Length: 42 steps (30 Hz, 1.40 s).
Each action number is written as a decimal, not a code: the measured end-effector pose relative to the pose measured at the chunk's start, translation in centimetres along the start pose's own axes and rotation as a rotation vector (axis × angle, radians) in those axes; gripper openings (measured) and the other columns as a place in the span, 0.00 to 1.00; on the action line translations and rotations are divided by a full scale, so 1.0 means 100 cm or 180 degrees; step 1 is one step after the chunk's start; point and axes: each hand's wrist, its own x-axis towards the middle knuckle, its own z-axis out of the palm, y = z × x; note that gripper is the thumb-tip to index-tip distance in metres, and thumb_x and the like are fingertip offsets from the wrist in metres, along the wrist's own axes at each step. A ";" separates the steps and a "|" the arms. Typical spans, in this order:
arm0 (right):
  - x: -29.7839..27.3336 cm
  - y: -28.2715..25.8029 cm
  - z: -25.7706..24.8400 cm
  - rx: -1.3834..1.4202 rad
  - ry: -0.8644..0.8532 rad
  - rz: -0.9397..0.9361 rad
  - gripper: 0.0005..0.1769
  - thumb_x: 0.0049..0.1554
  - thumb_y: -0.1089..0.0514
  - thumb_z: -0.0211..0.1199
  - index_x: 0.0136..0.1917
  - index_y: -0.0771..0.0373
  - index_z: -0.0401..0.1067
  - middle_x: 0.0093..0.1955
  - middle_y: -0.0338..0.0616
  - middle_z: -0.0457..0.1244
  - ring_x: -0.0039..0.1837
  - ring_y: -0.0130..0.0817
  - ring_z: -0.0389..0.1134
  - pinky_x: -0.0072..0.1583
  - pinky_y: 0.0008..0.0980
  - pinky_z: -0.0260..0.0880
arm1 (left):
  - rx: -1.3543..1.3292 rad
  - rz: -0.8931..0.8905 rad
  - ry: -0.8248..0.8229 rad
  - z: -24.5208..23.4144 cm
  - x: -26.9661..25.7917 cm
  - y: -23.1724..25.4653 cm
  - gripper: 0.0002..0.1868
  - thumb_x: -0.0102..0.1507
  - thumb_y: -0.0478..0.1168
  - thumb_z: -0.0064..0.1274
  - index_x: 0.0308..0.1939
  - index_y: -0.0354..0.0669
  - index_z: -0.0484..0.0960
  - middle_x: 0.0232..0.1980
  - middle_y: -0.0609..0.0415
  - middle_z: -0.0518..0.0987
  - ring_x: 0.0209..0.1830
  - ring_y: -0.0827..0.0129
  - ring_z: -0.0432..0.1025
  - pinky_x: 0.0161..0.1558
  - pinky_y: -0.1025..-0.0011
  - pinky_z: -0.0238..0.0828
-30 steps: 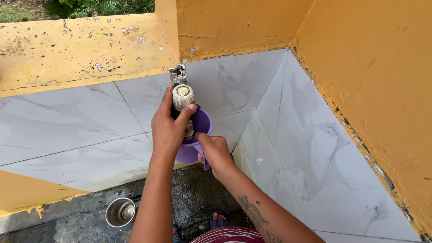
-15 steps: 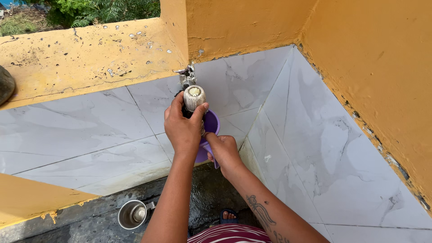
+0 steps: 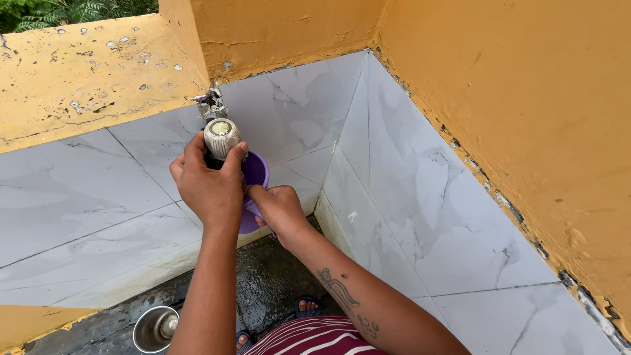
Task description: The person fills a purple pitcher with water from a tap and pours it into several potted plants on a rooftop.
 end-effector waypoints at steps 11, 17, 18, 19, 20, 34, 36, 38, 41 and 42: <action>0.004 -0.007 -0.006 -0.0145 -0.0009 0.0087 0.21 0.56 0.53 0.61 0.24 0.62 0.65 0.22 0.39 0.58 0.25 0.26 0.57 0.30 0.30 0.55 | 0.0106 0.0045 0.0189 0.003 -0.004 0.004 0.31 0.54 0.49 0.73 0.59 0.46 0.80 0.53 0.50 0.74 0.53 0.63 0.71 0.52 0.64 0.72; 0.005 -0.013 -0.004 -0.0312 -0.0058 0.0144 0.21 0.57 0.54 0.59 0.25 0.62 0.66 0.23 0.40 0.59 0.25 0.27 0.56 0.31 0.31 0.56 | 0.0243 -0.0119 0.0240 0.002 -0.006 0.013 0.31 0.53 0.51 0.72 0.58 0.48 0.80 0.53 0.50 0.74 0.52 0.63 0.72 0.51 0.63 0.72; 0.006 -0.014 -0.005 -0.0309 -0.0059 0.0136 0.21 0.57 0.54 0.59 0.25 0.62 0.66 0.23 0.40 0.60 0.25 0.27 0.57 0.31 0.30 0.56 | 0.0240 -0.0118 0.0250 0.002 -0.005 0.014 0.31 0.53 0.51 0.72 0.58 0.48 0.80 0.53 0.50 0.74 0.52 0.63 0.72 0.51 0.63 0.72; 0.008 -0.014 -0.005 -0.0313 -0.0067 0.0130 0.21 0.57 0.54 0.59 0.25 0.62 0.66 0.23 0.40 0.60 0.25 0.27 0.57 0.31 0.30 0.56 | 0.0274 -0.0117 0.0234 0.001 -0.005 0.014 0.32 0.53 0.52 0.72 0.58 0.48 0.80 0.53 0.49 0.74 0.52 0.63 0.72 0.50 0.63 0.72; 0.008 -0.013 -0.004 -0.0319 -0.0049 0.0119 0.21 0.57 0.54 0.59 0.25 0.62 0.66 0.23 0.41 0.60 0.25 0.27 0.57 0.31 0.30 0.56 | 0.0312 -0.0119 0.0219 0.001 -0.005 0.014 0.32 0.53 0.52 0.72 0.58 0.48 0.80 0.53 0.49 0.73 0.52 0.63 0.72 0.50 0.63 0.72; 0.013 -0.013 -0.004 -0.0332 -0.0074 0.0068 0.23 0.58 0.54 0.58 0.23 0.62 0.65 0.22 0.40 0.59 0.25 0.27 0.56 0.30 0.31 0.55 | 0.0512 0.0222 0.0331 0.005 -0.006 0.008 0.32 0.53 0.54 0.71 0.56 0.46 0.80 0.47 0.53 0.81 0.57 0.58 0.69 0.57 0.58 0.63; 0.012 -0.012 -0.003 -0.0350 -0.0063 0.0006 0.23 0.58 0.54 0.58 0.23 0.62 0.65 0.22 0.41 0.59 0.24 0.28 0.57 0.30 0.31 0.55 | 0.0536 0.0220 0.0341 0.004 -0.006 0.007 0.32 0.53 0.54 0.71 0.56 0.47 0.80 0.47 0.52 0.81 0.56 0.58 0.68 0.57 0.58 0.63; 0.012 -0.014 -0.003 -0.0345 -0.0057 0.0037 0.22 0.58 0.54 0.58 0.24 0.62 0.66 0.22 0.41 0.60 0.24 0.27 0.57 0.30 0.31 0.55 | 0.0566 0.0316 0.0197 0.004 -0.005 0.005 0.32 0.55 0.54 0.70 0.58 0.45 0.78 0.49 0.52 0.82 0.58 0.57 0.68 0.58 0.56 0.62; 0.010 -0.017 -0.002 -0.0396 -0.0029 0.0105 0.21 0.57 0.54 0.59 0.25 0.63 0.67 0.22 0.41 0.60 0.24 0.27 0.57 0.30 0.30 0.56 | 0.0501 0.0687 0.0160 0.004 0.000 -0.001 0.35 0.56 0.52 0.70 0.61 0.40 0.75 0.54 0.48 0.81 0.61 0.52 0.67 0.59 0.54 0.62; 0.008 -0.019 -0.003 -0.0463 -0.0010 0.0139 0.20 0.57 0.54 0.59 0.26 0.63 0.68 0.22 0.41 0.60 0.24 0.28 0.57 0.30 0.30 0.57 | 0.0494 0.0688 0.0159 0.004 0.002 -0.003 0.35 0.56 0.52 0.70 0.61 0.40 0.75 0.54 0.48 0.81 0.61 0.52 0.67 0.59 0.54 0.62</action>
